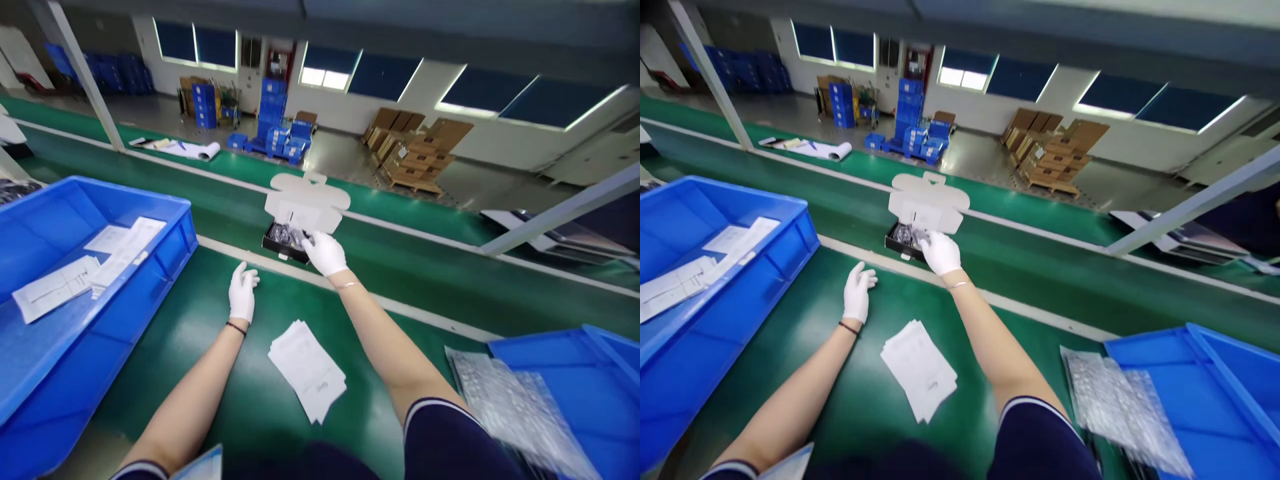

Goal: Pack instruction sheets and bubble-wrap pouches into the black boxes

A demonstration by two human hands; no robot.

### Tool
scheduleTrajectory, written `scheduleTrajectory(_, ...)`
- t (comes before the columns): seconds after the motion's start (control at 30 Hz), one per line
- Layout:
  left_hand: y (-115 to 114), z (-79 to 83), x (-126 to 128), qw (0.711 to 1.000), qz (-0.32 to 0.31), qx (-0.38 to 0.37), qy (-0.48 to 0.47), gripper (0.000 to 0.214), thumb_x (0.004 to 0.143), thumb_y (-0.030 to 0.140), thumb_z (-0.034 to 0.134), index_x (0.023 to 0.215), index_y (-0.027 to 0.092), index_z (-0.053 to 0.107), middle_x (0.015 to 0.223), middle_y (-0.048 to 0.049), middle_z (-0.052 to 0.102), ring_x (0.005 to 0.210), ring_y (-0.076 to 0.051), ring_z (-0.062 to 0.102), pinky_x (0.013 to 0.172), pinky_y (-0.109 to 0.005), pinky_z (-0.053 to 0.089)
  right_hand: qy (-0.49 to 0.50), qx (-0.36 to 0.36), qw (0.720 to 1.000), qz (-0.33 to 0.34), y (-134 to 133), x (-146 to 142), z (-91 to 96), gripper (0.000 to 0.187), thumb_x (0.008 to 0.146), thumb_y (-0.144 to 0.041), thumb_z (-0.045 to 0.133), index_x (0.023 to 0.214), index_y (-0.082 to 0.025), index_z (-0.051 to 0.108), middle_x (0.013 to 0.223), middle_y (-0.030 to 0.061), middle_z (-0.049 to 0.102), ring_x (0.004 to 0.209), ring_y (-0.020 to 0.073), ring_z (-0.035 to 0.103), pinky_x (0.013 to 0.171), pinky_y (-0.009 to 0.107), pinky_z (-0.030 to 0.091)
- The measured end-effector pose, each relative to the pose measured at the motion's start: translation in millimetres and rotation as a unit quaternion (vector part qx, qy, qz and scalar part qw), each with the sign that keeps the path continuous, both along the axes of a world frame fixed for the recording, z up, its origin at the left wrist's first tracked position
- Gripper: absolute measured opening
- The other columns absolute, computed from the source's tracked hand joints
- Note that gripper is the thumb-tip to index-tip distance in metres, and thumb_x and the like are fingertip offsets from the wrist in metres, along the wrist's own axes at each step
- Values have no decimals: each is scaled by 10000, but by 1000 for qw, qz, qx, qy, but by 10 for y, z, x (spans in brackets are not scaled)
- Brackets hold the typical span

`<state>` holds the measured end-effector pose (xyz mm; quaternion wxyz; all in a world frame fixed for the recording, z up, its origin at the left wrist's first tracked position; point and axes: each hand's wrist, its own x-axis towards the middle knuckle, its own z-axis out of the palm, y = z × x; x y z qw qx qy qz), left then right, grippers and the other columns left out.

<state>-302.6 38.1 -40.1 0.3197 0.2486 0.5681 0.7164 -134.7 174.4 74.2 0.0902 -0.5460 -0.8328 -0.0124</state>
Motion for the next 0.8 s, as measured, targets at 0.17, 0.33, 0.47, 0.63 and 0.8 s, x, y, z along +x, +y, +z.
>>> scheduleTrajectory(0.17, 15, -12, 52, 998, -32, -12, 47, 418, 889, 317, 545, 1257, 120, 571, 1013, -126, 719, 808, -186, 683, 791, -344, 553, -81, -202, 972, 88, -1406, 560, -368, 794, 768, -645, 694, 1387, -165, 559, 1066, 143, 674, 961, 305, 624, 813, 361, 461)
scheduleTrajectory(0.33, -35, 28, 108, 988, -139, -19, 71, 394, 870, 284, 554, 1220, 116, 616, 993, -115, 728, 825, -192, 691, 823, -352, 557, 96, -269, 958, -40, -1829, 804, -686, 540, 779, -386, 718, 1273, -186, 631, 1087, 115, 664, 976, 265, 621, 824, 343, 485)
scheduleTrajectory(0.47, -109, 99, 114, 966, -226, -28, 125, 363, 839, 240, 577, 1179, 150, 667, 997, -94, 739, 858, -196, 696, 916, -385, 548, 245, -213, 944, -54, -1676, 889, -748, 212, 879, -310, 575, 1038, -250, 703, 1138, 58, 677, 1068, 251, 608, 950, 374, 468)
scheduleTrajectory(0.63, -362, 306, 388, 902, -371, 25, 222, 561, 752, 195, 703, 1307, 259, 650, 1402, -100, 609, 1232, -264, 607, 1099, -424, 462, 354, -254, 897, -72, -1630, 893, -658, 198, 922, -282, 510, 992, -219, 685, 1017, 37, 715, 956, 220, 642, 868, 336, 487)
scheduleTrajectory(0.8, -629, 372, 697, 829, -501, 101, 225, 167, 831, 381, 706, 928, 284, 802, 1329, -85, 669, 1414, -300, 451, 1204, -453, 332, 323, -273, 906, 17, -1660, 1045, -566, 148, 905, -229, 548, 889, -193, 691, 918, 31, 724, 860, 190, 648, 801, 295, 483)
